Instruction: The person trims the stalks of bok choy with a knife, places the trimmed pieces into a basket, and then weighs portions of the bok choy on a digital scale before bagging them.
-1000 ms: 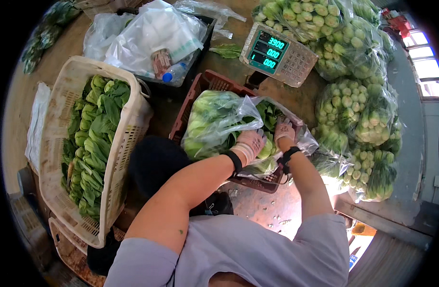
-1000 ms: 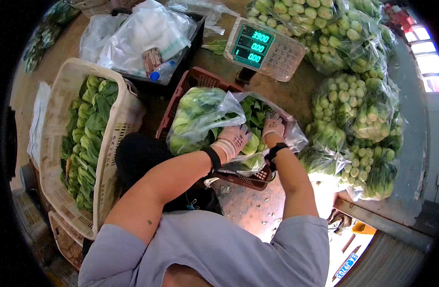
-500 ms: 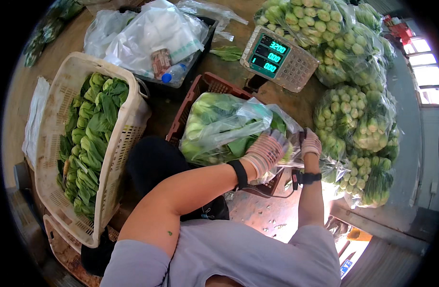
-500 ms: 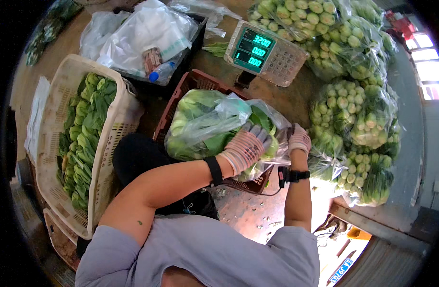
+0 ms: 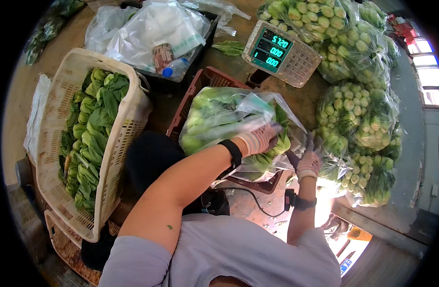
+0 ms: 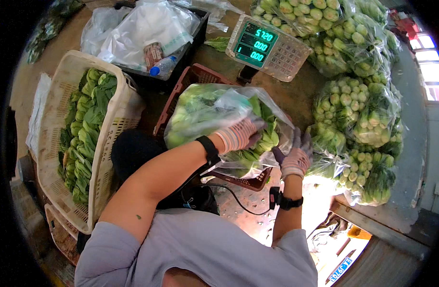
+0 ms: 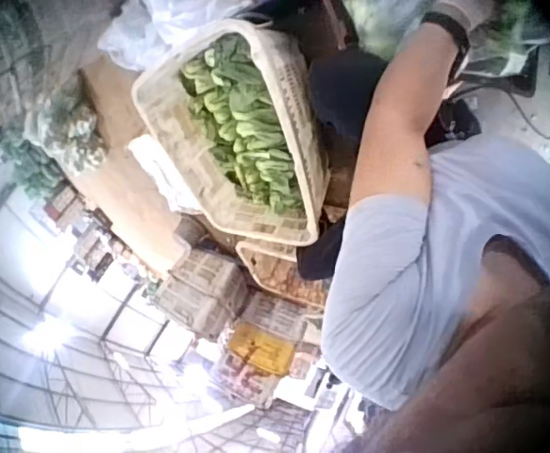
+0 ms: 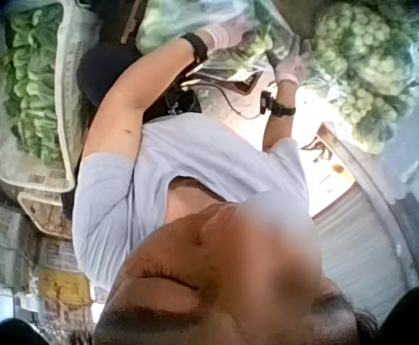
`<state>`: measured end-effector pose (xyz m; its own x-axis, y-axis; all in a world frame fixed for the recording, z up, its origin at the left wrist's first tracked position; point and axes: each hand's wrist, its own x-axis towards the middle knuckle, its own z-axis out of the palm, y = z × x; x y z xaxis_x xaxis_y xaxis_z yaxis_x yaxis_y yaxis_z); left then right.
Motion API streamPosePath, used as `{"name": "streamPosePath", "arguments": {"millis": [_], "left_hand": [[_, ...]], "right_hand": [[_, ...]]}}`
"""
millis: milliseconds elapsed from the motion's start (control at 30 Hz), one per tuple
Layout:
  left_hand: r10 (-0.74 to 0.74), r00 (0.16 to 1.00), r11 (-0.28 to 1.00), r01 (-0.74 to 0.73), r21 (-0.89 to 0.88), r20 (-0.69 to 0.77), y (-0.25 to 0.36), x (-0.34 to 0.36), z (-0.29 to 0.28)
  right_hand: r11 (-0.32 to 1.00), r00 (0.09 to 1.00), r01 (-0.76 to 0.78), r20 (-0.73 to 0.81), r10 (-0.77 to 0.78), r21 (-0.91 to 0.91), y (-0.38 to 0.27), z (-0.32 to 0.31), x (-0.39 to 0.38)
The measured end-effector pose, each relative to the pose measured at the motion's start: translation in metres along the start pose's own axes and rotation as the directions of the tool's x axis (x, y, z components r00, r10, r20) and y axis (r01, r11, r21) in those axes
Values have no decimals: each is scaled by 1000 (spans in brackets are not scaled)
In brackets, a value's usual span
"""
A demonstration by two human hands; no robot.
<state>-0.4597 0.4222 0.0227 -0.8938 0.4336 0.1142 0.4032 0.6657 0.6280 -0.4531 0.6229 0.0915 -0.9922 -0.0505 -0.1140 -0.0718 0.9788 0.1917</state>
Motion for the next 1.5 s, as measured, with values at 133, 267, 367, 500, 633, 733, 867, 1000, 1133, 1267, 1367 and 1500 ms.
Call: {"name": "streamPosePath", "arguments": {"millis": [133,267,367,500,633,733,867,1000,1133,1267,1367,1500], "left_hand": [[-86,833,977,177,116,-546,-55,-10,1],[-235,932,867,329,373,-274,20,-63,-139],[-202,954,854,283,437,-222,27,-92,-131],[-27,877,887,243,394,-480,9,-101,-138],[-471,882,815,449,367,-33,47,-81,-174],[136,878,758,207,619,-460,1,-87,-134],[-93,950,815,245,526,-298,13,-95,-130],[-281,953,836,302,458,-114,35,-94,-152],[-84,947,825,241,511,-311,4,-100,-133],[28,894,872,197,449,-446,7,-101,-147],[143,826,909,109,403,-545,15,-91,-151],[196,791,929,39,368,-579,13,-87,-143]], "right_hand": [[938,930,-279,300,211,206,57,27,-23],[-17,785,-581,566,252,814,121,101,-13],[-554,948,-238,316,48,798,82,71,-10],[-816,954,-287,228,-195,502,81,36,-21],[-249,986,-81,114,122,965,79,-7,-44],[622,938,54,-254,237,781,31,-46,-54],[578,904,410,-228,-362,706,-31,-92,-59],[956,829,286,517,-214,-63,-46,-25,30],[848,890,432,298,-345,-308,-52,66,46],[832,873,486,196,-446,-269,-66,38,-6],[751,844,535,275,-460,-387,-48,55,-10],[726,775,621,374,-510,-295,-67,68,14]]}}
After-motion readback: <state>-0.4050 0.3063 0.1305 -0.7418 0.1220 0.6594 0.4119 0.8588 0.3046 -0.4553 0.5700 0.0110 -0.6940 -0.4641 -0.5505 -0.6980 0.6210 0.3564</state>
